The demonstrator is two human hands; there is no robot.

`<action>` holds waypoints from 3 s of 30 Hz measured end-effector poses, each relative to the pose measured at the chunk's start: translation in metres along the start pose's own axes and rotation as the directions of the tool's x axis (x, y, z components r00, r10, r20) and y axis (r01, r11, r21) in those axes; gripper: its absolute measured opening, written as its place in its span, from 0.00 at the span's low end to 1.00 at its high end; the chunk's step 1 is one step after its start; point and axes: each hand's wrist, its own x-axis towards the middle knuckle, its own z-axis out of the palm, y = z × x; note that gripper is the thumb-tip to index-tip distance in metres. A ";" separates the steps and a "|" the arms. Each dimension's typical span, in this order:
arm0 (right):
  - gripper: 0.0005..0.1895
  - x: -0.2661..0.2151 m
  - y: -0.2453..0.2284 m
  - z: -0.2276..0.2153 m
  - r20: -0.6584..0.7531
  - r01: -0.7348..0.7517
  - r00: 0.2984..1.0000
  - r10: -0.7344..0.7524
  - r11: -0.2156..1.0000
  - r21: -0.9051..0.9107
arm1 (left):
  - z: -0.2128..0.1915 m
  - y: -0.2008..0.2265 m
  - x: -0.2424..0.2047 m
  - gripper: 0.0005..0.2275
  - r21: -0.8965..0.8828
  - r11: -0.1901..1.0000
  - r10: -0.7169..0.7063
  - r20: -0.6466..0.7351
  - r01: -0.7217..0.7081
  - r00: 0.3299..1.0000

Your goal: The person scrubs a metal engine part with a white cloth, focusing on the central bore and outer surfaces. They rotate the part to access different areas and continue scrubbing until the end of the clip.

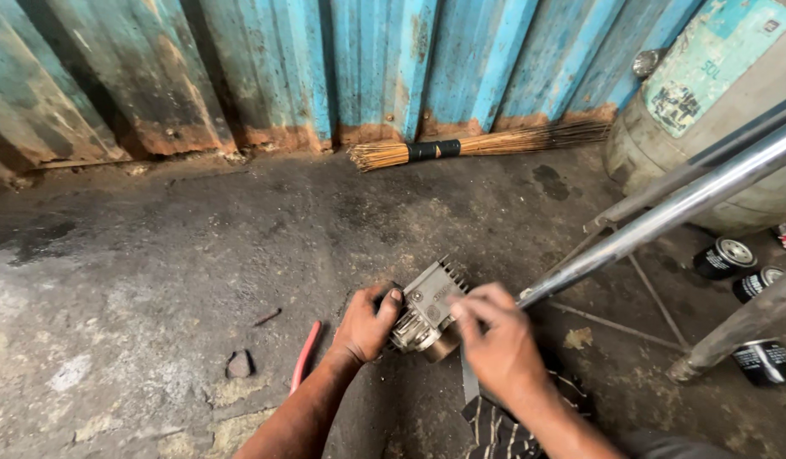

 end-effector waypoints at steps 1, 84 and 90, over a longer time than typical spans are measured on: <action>0.09 -0.005 -0.002 0.002 0.030 0.001 1.000 -0.002 1.000 0.023 | -0.001 0.005 0.001 0.21 -0.041 0.996 -0.071 0.081 0.075 0.994; 0.41 -0.019 0.079 0.028 0.421 -0.191 0.615 0.667 0.644 -0.741 | -0.012 0.003 0.017 0.22 -0.212 0.970 -0.054 0.275 0.116 0.960; 0.32 -0.013 0.136 0.047 0.661 0.344 0.657 0.361 0.637 -0.690 | -0.012 0.000 0.013 0.21 -0.210 0.975 -0.007 0.286 0.070 0.958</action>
